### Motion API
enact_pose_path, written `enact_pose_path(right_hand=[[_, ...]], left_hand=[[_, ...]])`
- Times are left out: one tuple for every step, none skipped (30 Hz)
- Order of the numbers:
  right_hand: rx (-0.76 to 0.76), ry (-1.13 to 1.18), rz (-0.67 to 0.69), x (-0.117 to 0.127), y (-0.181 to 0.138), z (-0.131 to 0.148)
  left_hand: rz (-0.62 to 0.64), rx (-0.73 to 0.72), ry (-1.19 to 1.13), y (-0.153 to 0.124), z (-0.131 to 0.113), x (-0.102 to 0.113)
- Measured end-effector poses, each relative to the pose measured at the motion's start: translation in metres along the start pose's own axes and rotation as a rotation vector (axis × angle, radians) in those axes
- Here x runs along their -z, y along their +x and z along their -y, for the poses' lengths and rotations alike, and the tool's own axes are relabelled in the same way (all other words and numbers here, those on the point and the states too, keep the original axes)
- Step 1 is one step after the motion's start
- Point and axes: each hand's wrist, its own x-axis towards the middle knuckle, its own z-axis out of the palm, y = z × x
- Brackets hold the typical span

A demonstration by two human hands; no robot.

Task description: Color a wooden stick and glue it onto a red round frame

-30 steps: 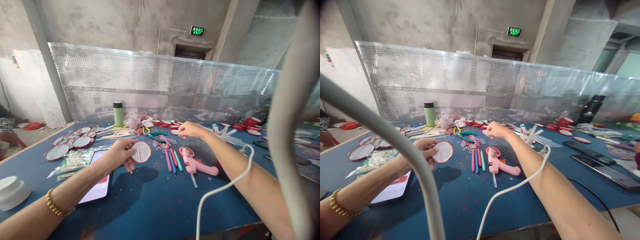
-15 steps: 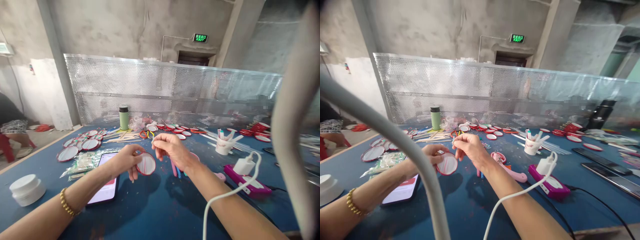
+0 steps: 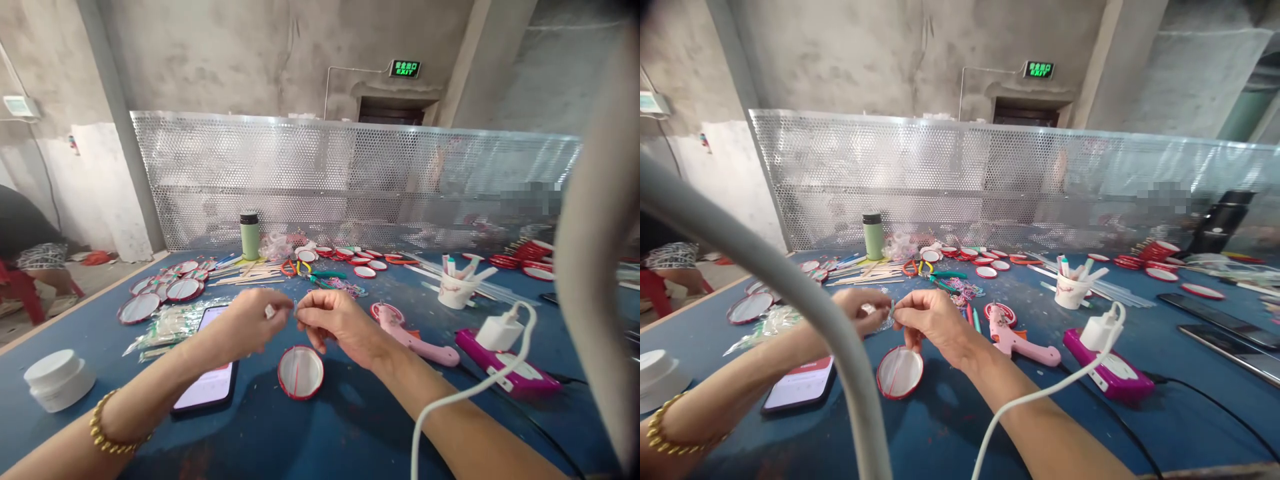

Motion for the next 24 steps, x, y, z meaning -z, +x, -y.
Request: enact_pose_path(right_hand=[[0.002, -0.023, -0.002, -0.001, -0.001, 0.001], [0.003, -0.045, -0.004, -0.002, -0.001, 0.001], [0.004, -0.067, -0.007, -0.003, -0.002, 0.002], [0.004, -0.088, -0.015, -0.004, -0.003, 0.004], [0.004, -0.109, -0.028, -0.006, -0.004, 0.005], [0.006, -0.13, -0.048, -0.007, -0.005, 0.005], [0.009, -0.147, -0.07, -0.008, -0.006, 0.006], [0.013, -0.159, -0.094, -0.01, -0.006, 0.005], [0.015, -0.169, -0.119, -0.011, -0.006, 0.004], [0.018, -0.177, -0.142, -0.012, -0.006, 0.003], [0.023, -0.183, -0.16, -0.013, -0.006, 0.001], [0.025, -0.201, -0.176, -0.014, -0.006, -0.001], [0.033, -0.223, -0.196, -0.015, -0.006, -0.002], [0.045, -0.246, -0.204, -0.015, -0.005, -0.004], [0.049, -0.278, -0.212, -0.015, -0.005, -0.005], [0.062, -0.315, -0.237, -0.015, -0.005, -0.005], [0.081, -0.356, -0.264, -0.016, -0.006, -0.005], [0.104, -0.393, -0.298, -0.016, -0.006, -0.004], [0.132, -0.422, -0.333, -0.016, -0.007, -0.003], [0.157, -0.44, -0.356, -0.016, -0.007, -0.002], [0.176, -0.443, -0.368, -0.016, -0.007, -0.001], [0.183, -0.427, -0.364, -0.016, -0.008, -0.001], [0.18, -0.395, -0.347, -0.015, -0.008, 0.0], [0.171, -0.354, -0.319, -0.015, -0.008, 0.0]], left_hand=[[-0.018, 0.018, -0.055, 0.0, -0.004, 0.004], [-0.008, 0.04, -0.127, 0.0, -0.008, 0.006], [0.012, 0.061, -0.206, 0.001, -0.01, 0.007], [0.038, 0.071, -0.274, 0.001, -0.012, 0.006], [0.057, 0.071, -0.327, 0.001, -0.013, 0.005], [0.06, 0.065, -0.364, 0.001, -0.013, 0.003], [0.051, 0.058, -0.387, 0.001, -0.012, 0.001], [0.034, 0.056, -0.396, 0.001, -0.01, -0.002], [0.016, 0.059, -0.398, 0.001, -0.008, -0.004], [0.002, 0.067, -0.391, 0.001, -0.005, -0.005], [-0.005, 0.078, -0.375, 0.001, -0.002, -0.007], [-0.012, 0.08, -0.358, 0.002, 0.001, -0.008], [-0.007, 0.077, -0.342, 0.002, 0.004, -0.008], [0.011, 0.085, -0.324, 0.003, 0.007, -0.009], [0.02, 0.093, -0.314, 0.003, 0.009, -0.01], [0.033, 0.101, -0.308, 0.003, 0.011, -0.01], [0.043, 0.11, -0.307, 0.003, 0.011, -0.01], [0.053, 0.118, -0.31, 0.003, 0.011, -0.011], [0.061, 0.128, -0.312, 0.002, 0.009, -0.011], [0.067, 0.138, -0.311, 0.002, 0.008, -0.011], [0.071, 0.149, -0.309, 0.001, 0.005, -0.011], [0.07, 0.157, -0.307, 0.0, 0.003, -0.01], [0.069, 0.161, -0.306, 0.0, 0.001, -0.01], [0.068, 0.161, -0.309, 0.0, -0.001, -0.009]])
